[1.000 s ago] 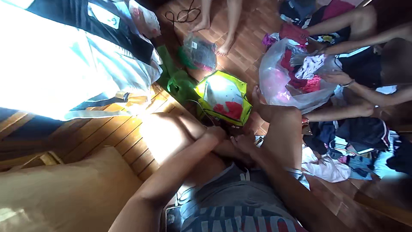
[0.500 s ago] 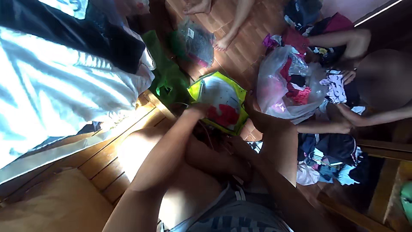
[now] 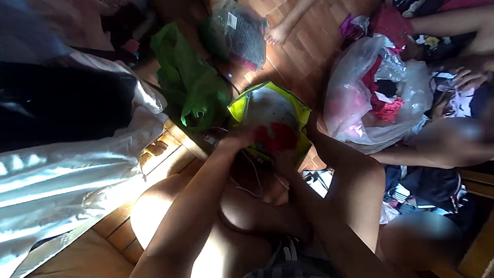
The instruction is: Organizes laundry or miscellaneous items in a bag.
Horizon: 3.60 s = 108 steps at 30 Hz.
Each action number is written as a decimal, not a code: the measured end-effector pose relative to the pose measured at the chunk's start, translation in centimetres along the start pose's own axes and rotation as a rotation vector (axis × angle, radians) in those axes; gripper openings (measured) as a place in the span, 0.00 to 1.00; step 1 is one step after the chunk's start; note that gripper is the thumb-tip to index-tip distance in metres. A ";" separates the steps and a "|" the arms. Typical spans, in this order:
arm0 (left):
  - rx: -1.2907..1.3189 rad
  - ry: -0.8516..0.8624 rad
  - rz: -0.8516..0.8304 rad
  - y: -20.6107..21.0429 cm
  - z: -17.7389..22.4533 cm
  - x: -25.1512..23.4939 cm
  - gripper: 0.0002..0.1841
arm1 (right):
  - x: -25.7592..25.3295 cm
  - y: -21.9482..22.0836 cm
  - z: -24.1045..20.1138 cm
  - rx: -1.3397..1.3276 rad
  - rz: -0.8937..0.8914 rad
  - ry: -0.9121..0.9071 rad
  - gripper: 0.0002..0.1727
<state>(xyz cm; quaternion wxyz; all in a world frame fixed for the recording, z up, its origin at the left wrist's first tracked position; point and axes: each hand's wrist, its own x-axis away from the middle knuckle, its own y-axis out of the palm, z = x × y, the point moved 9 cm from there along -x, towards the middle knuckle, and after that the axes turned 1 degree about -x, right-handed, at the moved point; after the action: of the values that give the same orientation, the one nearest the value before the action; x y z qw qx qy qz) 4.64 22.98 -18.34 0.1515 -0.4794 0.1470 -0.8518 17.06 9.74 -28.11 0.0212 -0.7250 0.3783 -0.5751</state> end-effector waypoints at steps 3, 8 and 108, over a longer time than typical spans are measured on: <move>-0.012 -0.085 -0.041 0.3 -0.5 0.2 0.24 | -0.9 2.5 -1.3 -0.148 -0.055 -0.079 0.24; -0.036 -0.126 -0.103 1.7 -1.0 -0.5 0.24 | -0.3 4.7 -2.1 -0.152 -0.227 -0.089 0.22; 0.002 -0.188 -0.001 1.1 -1.1 -0.7 0.25 | 1.1 -10.5 11.9 -0.404 0.665 0.553 0.25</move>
<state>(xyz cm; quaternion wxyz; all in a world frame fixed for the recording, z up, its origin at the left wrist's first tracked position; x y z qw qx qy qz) 4.20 22.35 -19.90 0.1645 -0.5573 0.1312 -0.8032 32.75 11.77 -26.32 -0.0389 -0.3740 0.6856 -0.6234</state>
